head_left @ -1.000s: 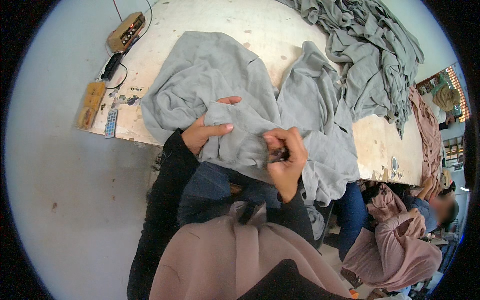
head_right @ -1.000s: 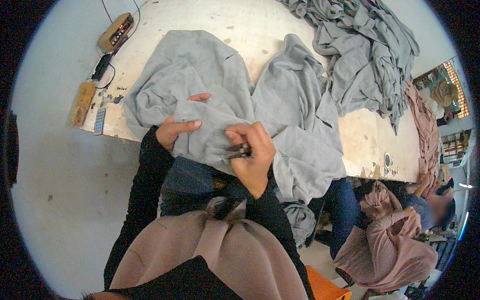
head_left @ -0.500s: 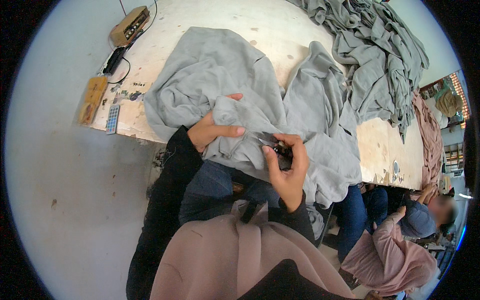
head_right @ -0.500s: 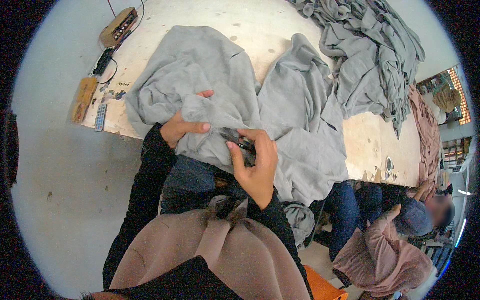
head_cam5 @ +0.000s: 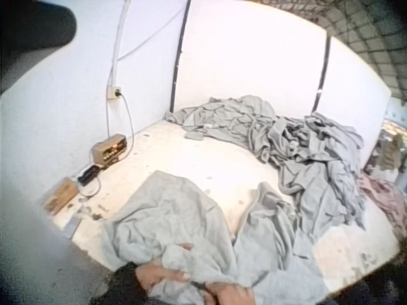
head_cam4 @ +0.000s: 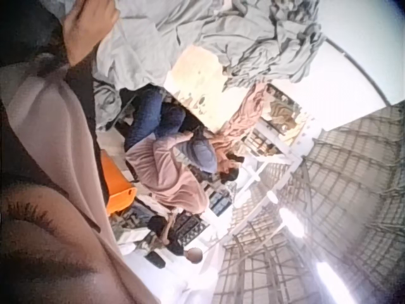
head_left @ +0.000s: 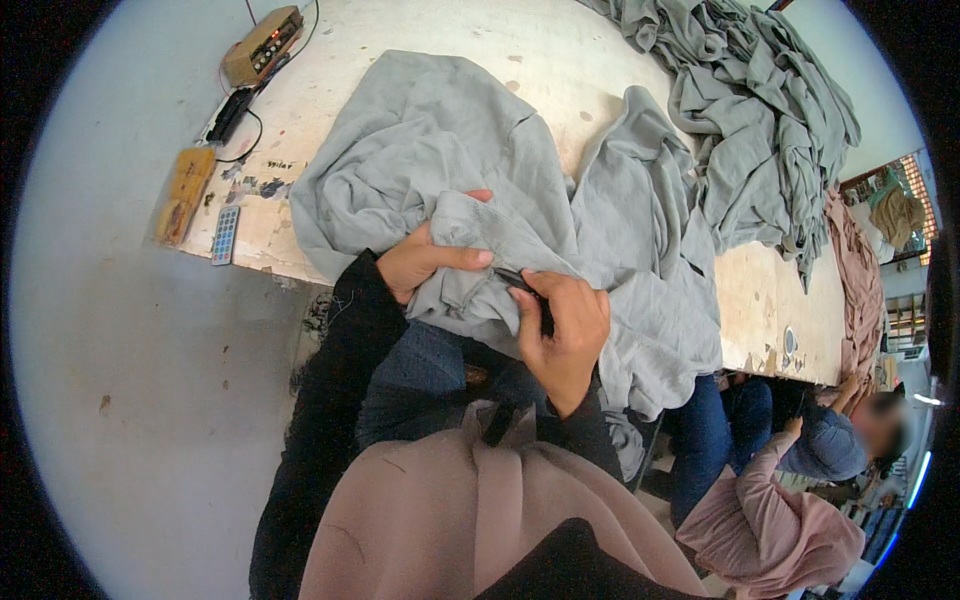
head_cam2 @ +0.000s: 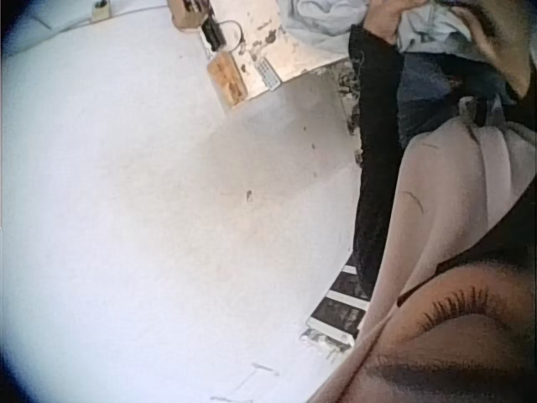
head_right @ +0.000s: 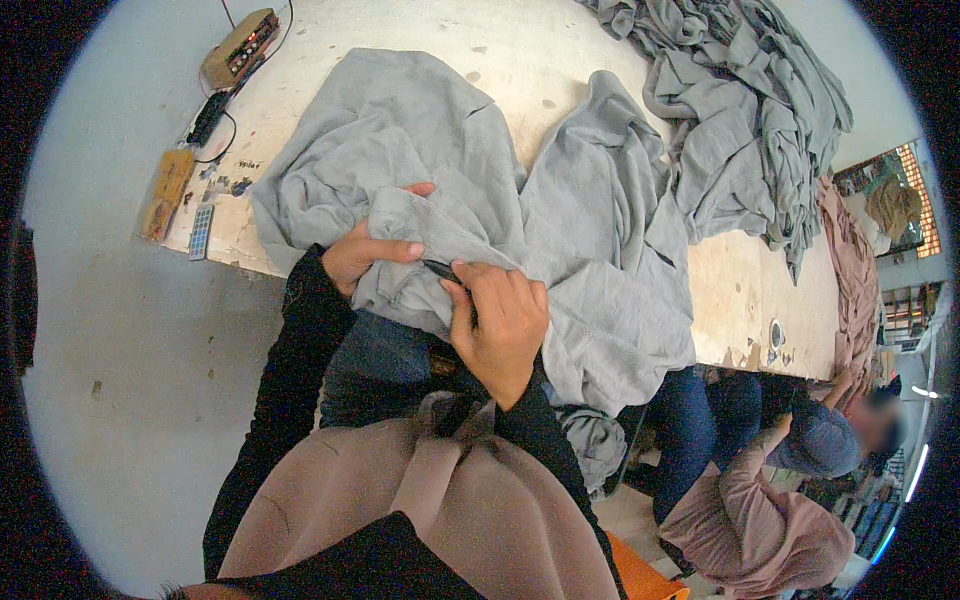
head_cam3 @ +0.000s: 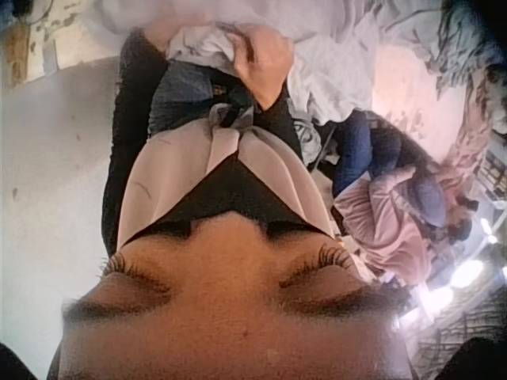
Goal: The person uses a small cutting tool to trim seams and edges of a gray garment laid on a work table. They repeatedly lift, fold, and reposition the fabric to access different areas, then cut along seams and remove small pieces. The person continues this process across multiple sections of the garment.
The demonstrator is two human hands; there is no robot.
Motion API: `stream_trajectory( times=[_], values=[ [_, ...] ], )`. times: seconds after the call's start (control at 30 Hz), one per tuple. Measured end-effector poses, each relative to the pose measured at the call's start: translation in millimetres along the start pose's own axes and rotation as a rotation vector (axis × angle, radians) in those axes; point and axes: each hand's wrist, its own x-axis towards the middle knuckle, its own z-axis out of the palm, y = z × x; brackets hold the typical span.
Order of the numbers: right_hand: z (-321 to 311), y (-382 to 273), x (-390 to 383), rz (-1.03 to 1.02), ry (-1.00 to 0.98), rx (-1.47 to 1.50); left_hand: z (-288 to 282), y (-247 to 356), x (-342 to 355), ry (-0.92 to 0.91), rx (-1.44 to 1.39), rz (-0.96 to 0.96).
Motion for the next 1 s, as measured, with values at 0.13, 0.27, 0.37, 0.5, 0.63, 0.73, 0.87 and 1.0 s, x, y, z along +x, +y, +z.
stream_trajectory(
  times=[0.13,0.27,0.37,0.5,0.63,0.73,0.87,1.0],
  values=[
    [-1.0,-1.0,-1.7,0.034,0.061,0.040,0.5,-1.7,-0.9,-0.003,-0.048,-0.007],
    [-2.0,-0.3,-1.8,0.068,0.017,0.033,-0.4,-2.0,-1.3,-0.017,-0.039,0.002],
    [-0.9,-0.2,-1.6,0.063,0.007,0.037,-0.2,-1.4,-0.9,-0.005,-0.003,0.020],
    [0.2,-1.1,-3.2,0.111,0.023,0.083,1.0,-1.0,-1.4,0.004,-0.025,0.024],
    [0.7,-0.6,-3.1,0.131,0.017,0.091,0.9,-1.0,-1.6,0.000,-0.020,0.018],
    [1.0,-1.0,-2.2,0.123,0.053,0.089,0.6,-1.4,-1.5,0.005,0.029,0.047],
    [2.7,-2.7,-0.9,0.070,0.046,-0.025,1.5,-2.5,-1.5,0.009,0.053,0.074],
    [4.4,-2.3,-0.9,0.048,0.056,-0.064,1.9,-3.7,-1.8,0.026,0.030,0.084]
  ],
)
